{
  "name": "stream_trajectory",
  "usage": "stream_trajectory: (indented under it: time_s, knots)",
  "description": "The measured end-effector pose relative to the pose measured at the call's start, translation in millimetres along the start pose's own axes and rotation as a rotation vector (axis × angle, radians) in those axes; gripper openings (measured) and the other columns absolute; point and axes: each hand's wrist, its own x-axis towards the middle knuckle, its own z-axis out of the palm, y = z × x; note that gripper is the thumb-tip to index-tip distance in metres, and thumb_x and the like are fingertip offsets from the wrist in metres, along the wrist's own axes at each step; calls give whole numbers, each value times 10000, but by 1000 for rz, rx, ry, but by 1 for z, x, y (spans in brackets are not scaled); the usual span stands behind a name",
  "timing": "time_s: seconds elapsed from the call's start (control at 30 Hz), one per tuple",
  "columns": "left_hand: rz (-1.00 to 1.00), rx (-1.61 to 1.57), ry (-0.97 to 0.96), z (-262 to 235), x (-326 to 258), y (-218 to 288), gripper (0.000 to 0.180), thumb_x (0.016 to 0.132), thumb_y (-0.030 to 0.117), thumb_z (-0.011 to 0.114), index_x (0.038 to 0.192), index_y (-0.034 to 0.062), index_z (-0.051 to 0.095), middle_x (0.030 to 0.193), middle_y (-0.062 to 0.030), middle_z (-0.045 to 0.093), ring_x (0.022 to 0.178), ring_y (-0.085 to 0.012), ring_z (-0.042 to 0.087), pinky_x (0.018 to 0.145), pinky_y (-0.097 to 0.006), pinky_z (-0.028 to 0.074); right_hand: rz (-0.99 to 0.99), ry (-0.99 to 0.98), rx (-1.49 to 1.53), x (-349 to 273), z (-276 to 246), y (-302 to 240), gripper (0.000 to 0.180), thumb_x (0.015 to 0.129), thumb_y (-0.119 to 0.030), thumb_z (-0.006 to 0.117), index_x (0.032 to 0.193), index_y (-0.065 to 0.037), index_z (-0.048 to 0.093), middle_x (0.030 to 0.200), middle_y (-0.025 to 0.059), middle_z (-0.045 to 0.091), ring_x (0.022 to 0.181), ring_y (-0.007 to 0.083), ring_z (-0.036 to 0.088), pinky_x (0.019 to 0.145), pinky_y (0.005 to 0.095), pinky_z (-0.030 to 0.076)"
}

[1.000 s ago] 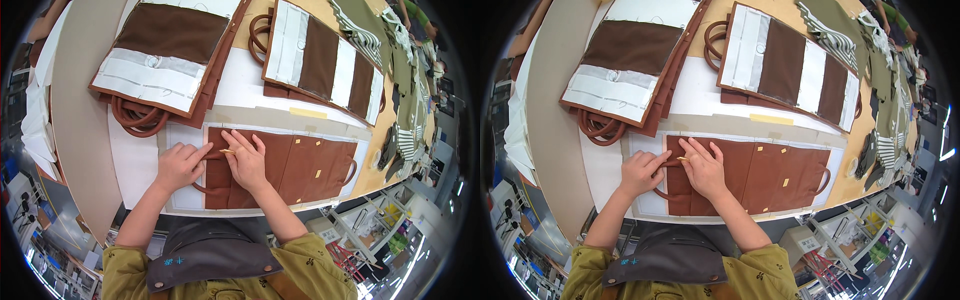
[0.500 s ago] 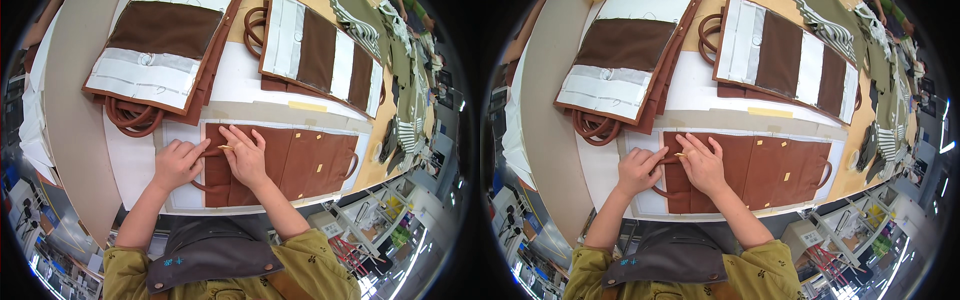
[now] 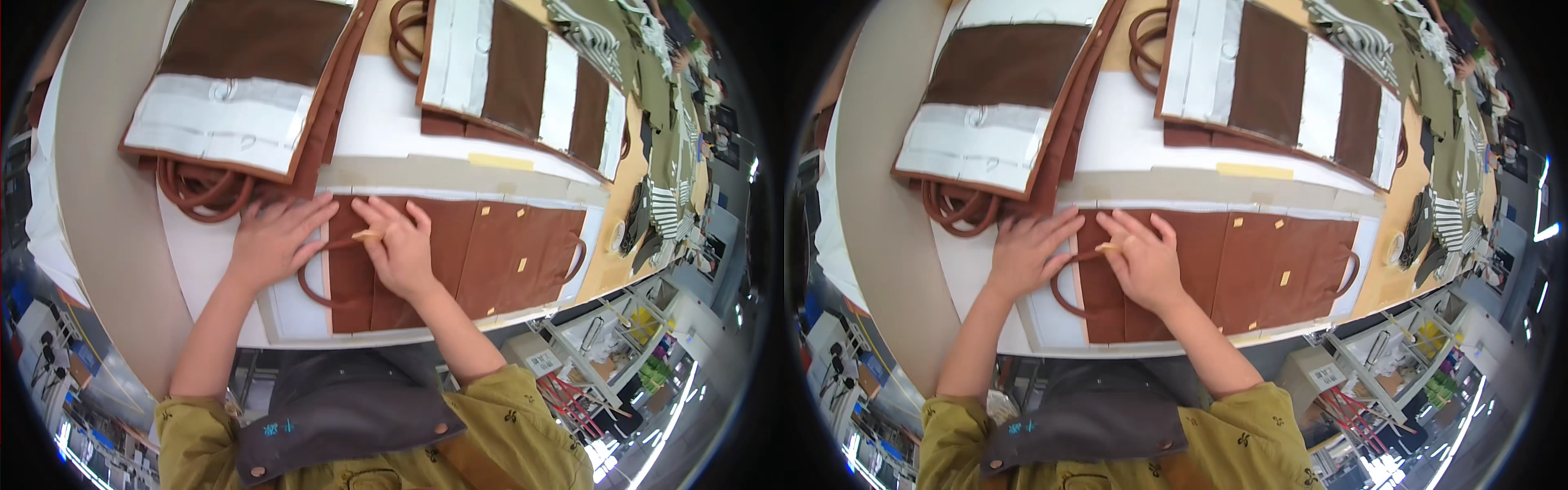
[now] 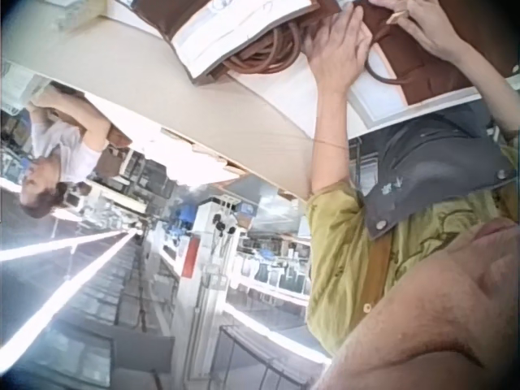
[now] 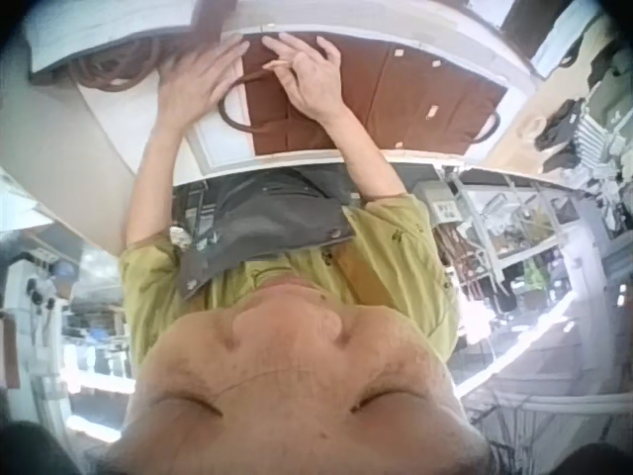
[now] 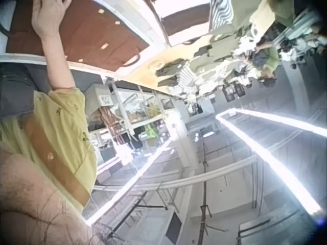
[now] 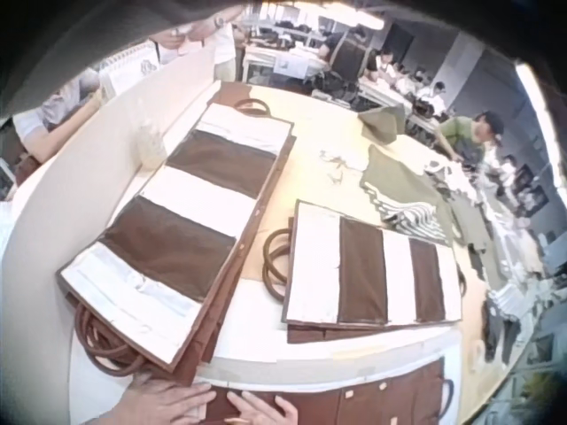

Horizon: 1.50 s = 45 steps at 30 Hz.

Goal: The person aligns a brown fabric tote bag on a white template and secures it using small pieces of yellow tape. They repeatedly smooth the fabric and apply tape to the edges and handles to hold the bag in place for further processing.

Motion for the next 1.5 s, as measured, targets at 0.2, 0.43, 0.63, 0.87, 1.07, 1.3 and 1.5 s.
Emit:
stream_trajectory:
  time_s: [0.2, 0.43, 0.63, 0.87, 1.07, 1.3, 1.5]
  knots:
    - [-7, 33, 28, 5, -5, -1, 569, 853, 401, 681, 1405, 321, 570, 1458, 144, 534, 1138, -138, 592, 983, -394, 421, 113, 211, 809, -8, 2, 21, 241, 1088, -261, 422, 1162, -35, 460, 1235, 141, 694, 1244, 289, 595, 1145, 446, 319]
    - [14, 43, 37, 7, -5, -1, 566, 854, 408, 679, 1402, 310, 577, 1464, 136, 528, 1127, -153, 588, 987, -404, 414, 99, 142, 793, -12, -2, 24, 188, 1095, -231, 396, 1139, -51, 431, 1163, 196, 705, 1182, 297, 612, 1131, 476, 329]
    - [23, 85, 27, 8, -8, -3, 586, 842, 430, 686, 1403, 302, 577, 1478, 131, 508, 1124, -144, 567, 984, -404, 406, 34, 215, 857, -13, 6, 26, 164, 1072, -168, 462, 1145, -21, 469, 1205, 171, 681, 1145, 268, 635, 1044, 394, 443]
    - [69, 35, 188, 13, -8, -5, 574, 799, 450, 686, 1354, 313, 631, 1152, 52, 569, 1047, -162, 522, 937, -390, 382, 31, 339, 665, -17, 14, 27, 76, 1054, -108, 493, 1090, -42, 490, 1016, 96, 580, 838, 108, 533, 729, 240, 465]
    - [11, 6, 179, 11, -7, 0, 596, 771, 454, 719, 1350, 345, 629, 1115, 60, 581, 1032, -163, 533, 928, -388, 387, 234, 345, 654, -21, 13, 19, 111, 1003, -47, 584, 1101, -14, 544, 944, 75, 638, 780, 112, 610, 721, 238, 505]
    - [-11, -19, 146, 8, -6, 0, 528, 810, 482, 694, 1330, 405, 638, 1126, 64, 585, 1036, -142, 520, 915, -375, 367, 286, 375, 579, -21, 15, 16, 105, 984, -59, 628, 1066, -13, 583, 908, 65, 668, 769, 104, 626, 705, 238, 511]
    - [22, 116, 143, 12, -8, -1, 484, 837, 522, 645, 1314, 442, 642, 1228, 99, 565, 1066, -133, 478, 962, -363, 331, 285, 370, 621, -20, 15, 14, 102, 978, -58, 637, 1056, -11, 592, 913, 69, 674, 773, 108, 631, 710, 237, 511]
